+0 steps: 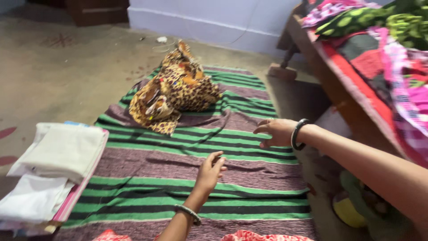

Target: The person sits on a floor mat and folds white cloths and towels one at a time, smoothing each flat and folding it into quarters, then stacks the folded pieces on a pile beside them. They then take a green patterned blanket from a nearby bed and begin folding it on the mat.

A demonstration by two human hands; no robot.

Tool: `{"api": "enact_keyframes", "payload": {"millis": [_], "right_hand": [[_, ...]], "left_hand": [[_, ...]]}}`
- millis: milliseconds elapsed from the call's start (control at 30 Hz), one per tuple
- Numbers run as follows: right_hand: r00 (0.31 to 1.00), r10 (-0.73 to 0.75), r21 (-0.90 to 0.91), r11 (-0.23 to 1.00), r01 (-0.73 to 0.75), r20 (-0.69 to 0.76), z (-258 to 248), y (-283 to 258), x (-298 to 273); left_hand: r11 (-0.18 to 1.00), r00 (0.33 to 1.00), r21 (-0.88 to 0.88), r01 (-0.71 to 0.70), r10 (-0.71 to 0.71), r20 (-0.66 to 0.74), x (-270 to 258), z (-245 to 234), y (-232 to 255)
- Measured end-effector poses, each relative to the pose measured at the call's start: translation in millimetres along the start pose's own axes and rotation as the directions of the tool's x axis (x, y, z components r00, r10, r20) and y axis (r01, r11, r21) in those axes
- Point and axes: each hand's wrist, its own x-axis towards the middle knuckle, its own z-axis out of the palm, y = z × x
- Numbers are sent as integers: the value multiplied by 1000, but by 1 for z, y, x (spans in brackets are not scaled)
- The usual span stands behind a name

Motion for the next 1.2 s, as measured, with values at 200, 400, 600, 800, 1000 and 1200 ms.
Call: {"api": "enact_keyframes", "payload": {"millis": [200,400,600,800,1000,1200], "right_hand": [[993,81,47,996,-77,-84,-20,10,-96],[944,248,57,969,-241,-218,-44,32,-170],[827,419,86,904,-418,-375,-51,101,-220],[617,465,-29,783,-621,-635,-44,218,-262],[473,809,102,535,-839,-350,-37,312,-250],[403,876,101,441,-892,-265,-56,390,-205]], "left_hand": [[985,976,98,-143,124,179,8,77,70],[927,944,254,-277,213,254,13,137,122],[871,855,205,-447,348,383,32,210,162],[736,763,244,-631,533,364,78,308,192],[568,551,45,-822,773,315,135,434,230],[449,633,448,-773,586,506,188,474,227]]}}
